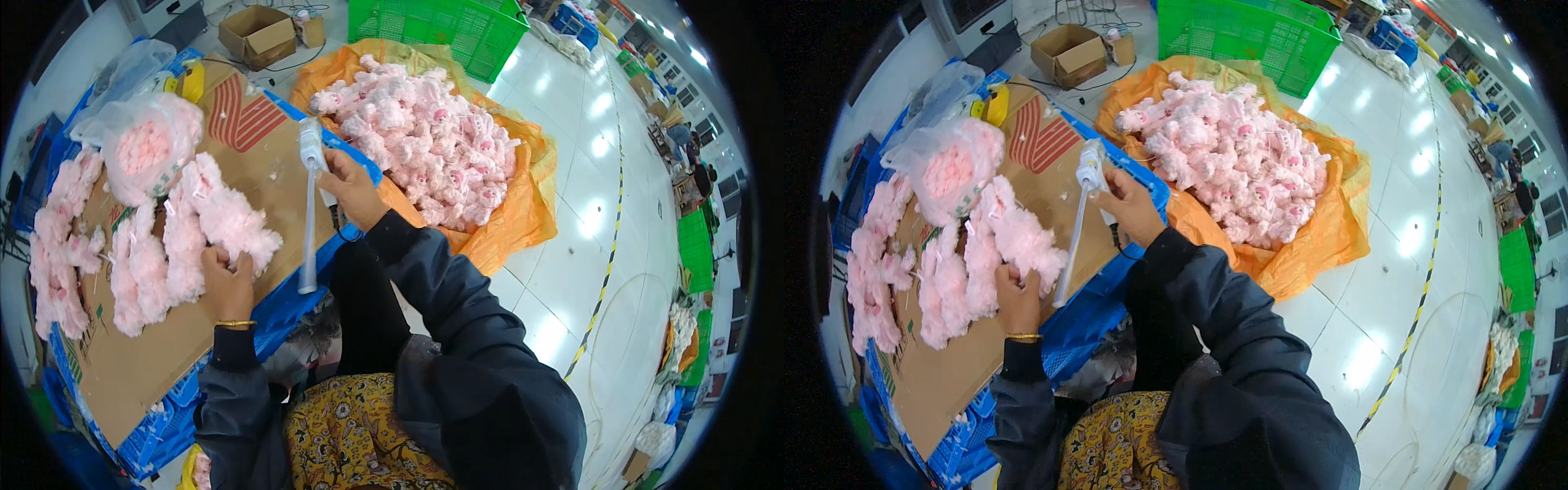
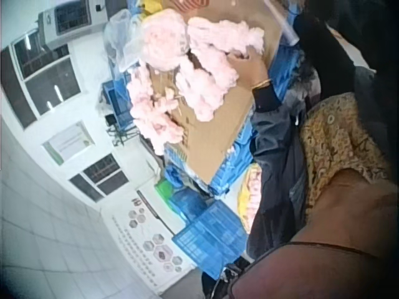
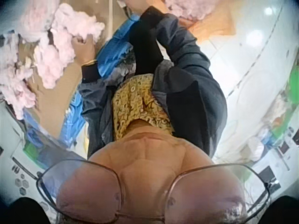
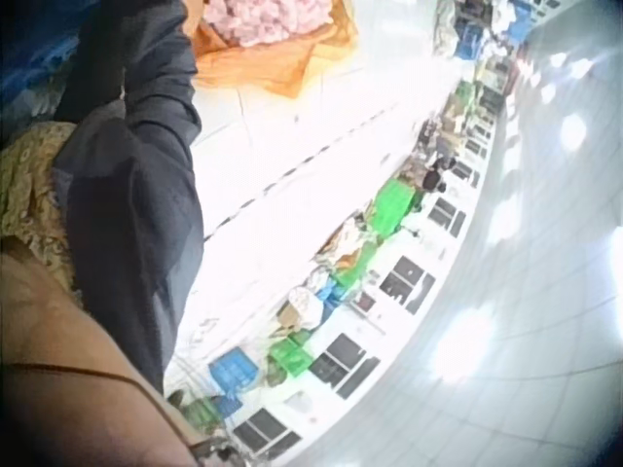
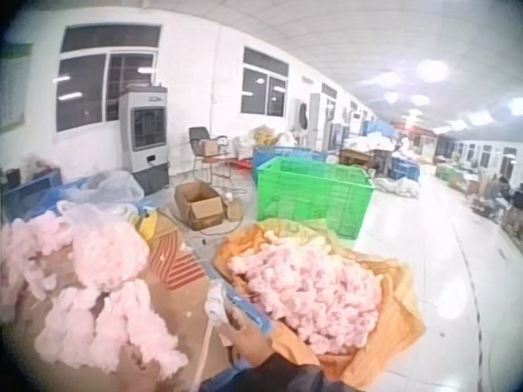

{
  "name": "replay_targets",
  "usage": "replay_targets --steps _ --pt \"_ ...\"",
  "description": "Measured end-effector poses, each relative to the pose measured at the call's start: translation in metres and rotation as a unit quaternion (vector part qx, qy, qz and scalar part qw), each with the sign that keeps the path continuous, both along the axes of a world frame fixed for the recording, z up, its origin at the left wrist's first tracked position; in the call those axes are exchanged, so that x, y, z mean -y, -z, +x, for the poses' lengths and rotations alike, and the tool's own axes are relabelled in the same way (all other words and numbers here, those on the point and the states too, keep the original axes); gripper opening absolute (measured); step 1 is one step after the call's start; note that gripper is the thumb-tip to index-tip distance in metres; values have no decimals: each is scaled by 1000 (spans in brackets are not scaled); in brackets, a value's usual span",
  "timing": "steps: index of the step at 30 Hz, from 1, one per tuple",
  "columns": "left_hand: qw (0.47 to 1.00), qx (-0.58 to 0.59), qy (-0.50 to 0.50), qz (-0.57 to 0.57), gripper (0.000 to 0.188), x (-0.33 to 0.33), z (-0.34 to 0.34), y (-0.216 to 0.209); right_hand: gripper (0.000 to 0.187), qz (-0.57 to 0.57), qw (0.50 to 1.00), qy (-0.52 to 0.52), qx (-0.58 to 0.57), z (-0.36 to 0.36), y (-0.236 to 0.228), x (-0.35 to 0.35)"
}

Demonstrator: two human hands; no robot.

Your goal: The person assembles pink cotton candy bunnies by hand, using a hot glue gun to attach parts and secure them on a cardboard work surface. They repeatedly pick up bunny parts, apply glue, and press them together, then place finished units aside.

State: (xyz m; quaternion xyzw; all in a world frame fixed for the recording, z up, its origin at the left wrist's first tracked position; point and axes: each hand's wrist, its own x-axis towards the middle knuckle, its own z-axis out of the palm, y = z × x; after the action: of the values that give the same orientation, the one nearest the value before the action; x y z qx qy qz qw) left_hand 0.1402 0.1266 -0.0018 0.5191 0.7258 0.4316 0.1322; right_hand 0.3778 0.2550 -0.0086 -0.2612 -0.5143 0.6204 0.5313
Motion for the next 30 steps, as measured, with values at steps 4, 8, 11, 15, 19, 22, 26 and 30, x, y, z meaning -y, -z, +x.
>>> replay_targets --steps 4,8,11,15,19,22,26,30 --pt "1000 -12 -11 13 24 0 5 0 43 16 998 24 -52 -9 16 -2" --pt "996 82 -33 -22 20 13 -1 7 42 56 997 62 -7 -16 20 0" --pt "998 -64 -13 8 21 3 16 -4 39 9 999 34 -34 4 61 -16" --pt "999 20 16 33 32 8 18 -13 34 -53 997 47 -13 10 8 8" --pt "992 106 39 64 51 53 5 -59 39 -70 990 88 -90 9 5 17" --pt "971 -116 -136 161 49 74 -73 -69 57 -95 961 -14 -260 31 -1 46" --pt "977 -38 -175 116 45 85 -280 -10 66 -140 930 -74 -331 38 -14 103" --pt "989 145 -32 -16 54 52 -339 7 68 -126 933 -193 -277 43 -27 135"
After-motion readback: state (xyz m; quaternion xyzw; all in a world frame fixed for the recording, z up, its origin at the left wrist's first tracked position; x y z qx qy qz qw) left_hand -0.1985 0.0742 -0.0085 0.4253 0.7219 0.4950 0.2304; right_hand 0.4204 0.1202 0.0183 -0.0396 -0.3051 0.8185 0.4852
